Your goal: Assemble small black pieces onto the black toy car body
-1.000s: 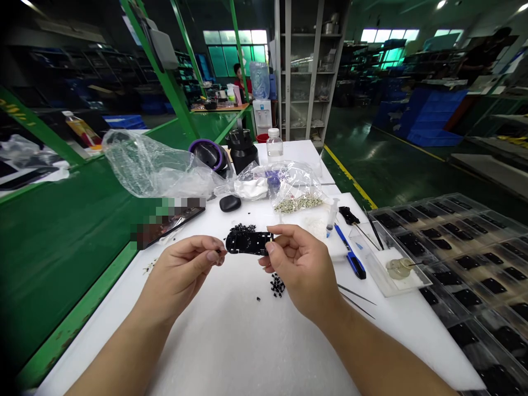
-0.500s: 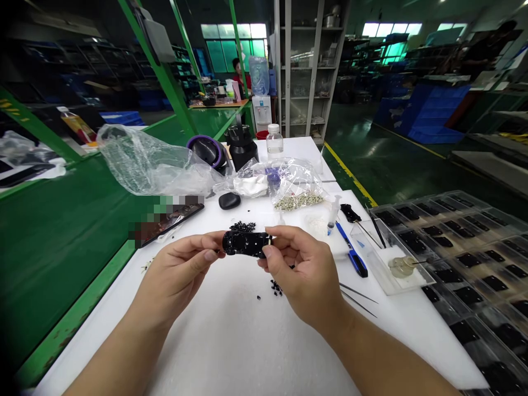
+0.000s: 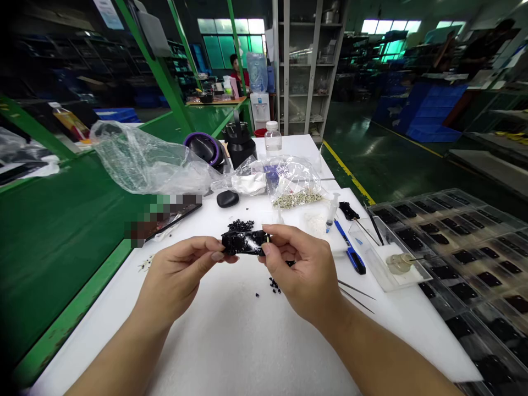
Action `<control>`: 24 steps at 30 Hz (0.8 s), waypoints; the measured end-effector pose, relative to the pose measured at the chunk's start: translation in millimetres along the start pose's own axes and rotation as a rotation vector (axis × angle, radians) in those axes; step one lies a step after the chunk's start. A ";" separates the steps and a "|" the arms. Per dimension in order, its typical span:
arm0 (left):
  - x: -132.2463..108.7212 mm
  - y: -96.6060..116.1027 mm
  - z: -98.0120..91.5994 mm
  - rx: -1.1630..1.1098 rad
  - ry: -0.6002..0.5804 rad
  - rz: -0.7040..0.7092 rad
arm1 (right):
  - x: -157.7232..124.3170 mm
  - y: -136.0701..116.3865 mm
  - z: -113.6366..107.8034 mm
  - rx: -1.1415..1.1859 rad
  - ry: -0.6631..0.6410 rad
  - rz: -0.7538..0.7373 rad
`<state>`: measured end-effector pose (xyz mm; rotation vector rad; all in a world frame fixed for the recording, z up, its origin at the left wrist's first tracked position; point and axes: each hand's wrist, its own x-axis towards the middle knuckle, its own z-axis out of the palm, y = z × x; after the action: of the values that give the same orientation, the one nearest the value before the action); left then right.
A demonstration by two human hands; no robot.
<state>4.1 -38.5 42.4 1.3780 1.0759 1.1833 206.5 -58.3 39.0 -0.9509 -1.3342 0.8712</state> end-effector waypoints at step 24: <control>-2.1 1.1 -1.7 0.103 0.064 0.019 | 0.7 1.4 -0.7 -0.003 0.009 -0.055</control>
<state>2.2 -40.6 43.3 1.4402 1.1853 1.2069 207.2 -57.2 38.0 -0.9158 -1.3477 0.8222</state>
